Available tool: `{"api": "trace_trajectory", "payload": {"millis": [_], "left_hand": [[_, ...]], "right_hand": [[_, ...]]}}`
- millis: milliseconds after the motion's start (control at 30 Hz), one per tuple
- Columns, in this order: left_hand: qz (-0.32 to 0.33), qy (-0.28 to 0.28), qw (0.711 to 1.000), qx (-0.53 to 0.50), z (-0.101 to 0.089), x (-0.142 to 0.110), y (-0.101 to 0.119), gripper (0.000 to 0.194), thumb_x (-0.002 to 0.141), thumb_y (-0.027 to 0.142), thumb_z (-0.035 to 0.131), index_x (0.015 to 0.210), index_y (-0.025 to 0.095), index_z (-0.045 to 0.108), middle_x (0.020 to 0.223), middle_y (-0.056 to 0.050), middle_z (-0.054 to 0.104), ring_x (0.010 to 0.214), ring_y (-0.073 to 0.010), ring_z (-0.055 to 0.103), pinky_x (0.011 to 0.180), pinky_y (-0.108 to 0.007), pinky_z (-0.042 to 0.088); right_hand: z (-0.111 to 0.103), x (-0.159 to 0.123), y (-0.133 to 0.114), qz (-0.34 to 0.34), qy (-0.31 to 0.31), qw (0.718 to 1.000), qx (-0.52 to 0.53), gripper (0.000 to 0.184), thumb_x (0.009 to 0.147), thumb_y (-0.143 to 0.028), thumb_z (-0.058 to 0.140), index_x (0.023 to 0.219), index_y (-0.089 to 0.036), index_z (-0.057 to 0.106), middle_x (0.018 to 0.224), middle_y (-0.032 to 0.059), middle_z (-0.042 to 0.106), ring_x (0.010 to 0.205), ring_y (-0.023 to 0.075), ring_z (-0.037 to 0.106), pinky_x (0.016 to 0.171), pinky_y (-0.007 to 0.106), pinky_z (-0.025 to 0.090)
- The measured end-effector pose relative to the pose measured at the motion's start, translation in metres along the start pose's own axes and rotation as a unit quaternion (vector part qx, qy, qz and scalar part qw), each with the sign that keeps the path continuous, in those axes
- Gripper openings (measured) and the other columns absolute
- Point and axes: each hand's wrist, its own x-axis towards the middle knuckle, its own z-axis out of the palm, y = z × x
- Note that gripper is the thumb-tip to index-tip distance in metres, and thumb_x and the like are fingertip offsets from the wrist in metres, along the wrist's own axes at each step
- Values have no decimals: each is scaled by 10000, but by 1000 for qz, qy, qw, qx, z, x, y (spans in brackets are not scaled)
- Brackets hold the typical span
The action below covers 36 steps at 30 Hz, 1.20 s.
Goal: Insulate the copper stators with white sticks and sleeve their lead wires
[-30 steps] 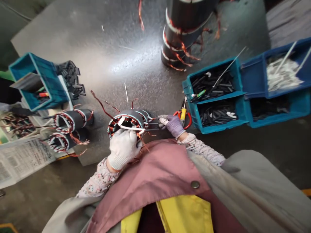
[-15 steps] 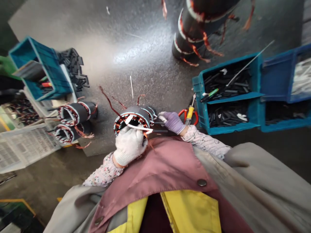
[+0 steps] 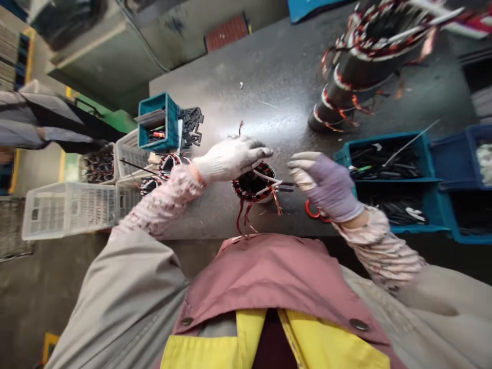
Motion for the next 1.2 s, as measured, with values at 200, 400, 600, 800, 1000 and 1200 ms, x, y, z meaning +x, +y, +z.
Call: {"api": "trace_trajectory", "payload": {"millis": [200, 400, 600, 800, 1000, 1200], "left_hand": [[49, -80, 994, 62, 4, 13, -18, 206, 921, 221, 574, 995, 190, 765, 947, -86, 733, 879, -212, 679, 768, -317, 482], [-39, 66, 994, -73, 19, -46, -20, 272, 963, 300, 549, 1147, 193, 718, 1119, -82, 717, 970, -193, 683, 824, -295, 517], [63, -3, 995, -73, 5, 3, -19, 443, 937, 263, 583, 1379, 253, 600, 1441, -103, 565, 1248, -242, 588, 984, -334, 475], [72, -59, 992, -82, -1, 25, -25, 482, 903, 341, 640, 1365, 209, 602, 1323, -116, 621, 1127, -212, 623, 930, -297, 464], [-16, -134, 988, 80, -3, 12, -5, 290, 963, 302, 541, 1123, 158, 736, 1032, -127, 710, 900, -240, 683, 738, -331, 480], [-171, -8, 981, -90, 23, -26, 1, 314, 981, 350, 536, 1140, 129, 693, 1085, -112, 711, 975, -211, 687, 839, -322, 532]], "right_hand": [[40, 24, -50, 43, -136, 978, -151, 359, 951, -303, 543, 1235, -175, 722, 1334, 144, 650, 1126, 300, 623, 965, 448, 509], [57, 25, -47, -28, -115, 981, -156, 389, 962, -218, 460, 1255, -159, 709, 1439, 131, 583, 1229, 290, 553, 1035, 427, 439], [61, 19, -46, -10, -107, 971, -215, 440, 1023, -260, 348, 1272, -184, 703, 1270, 183, 644, 1113, 306, 553, 932, 447, 414], [56, 14, -50, 16, -102, 973, -207, 375, 981, -260, 443, 1201, -195, 739, 1291, 190, 627, 1064, 307, 554, 877, 426, 404], [52, 18, -49, 4, -105, 983, -148, 338, 947, -243, 491, 1162, -175, 742, 1395, 155, 598, 1112, 300, 554, 903, 407, 414], [45, 16, -42, -20, -123, 988, -91, 406, 950, -241, 480, 1296, -186, 684, 1415, 146, 585, 1169, 310, 564, 938, 424, 440]]}}
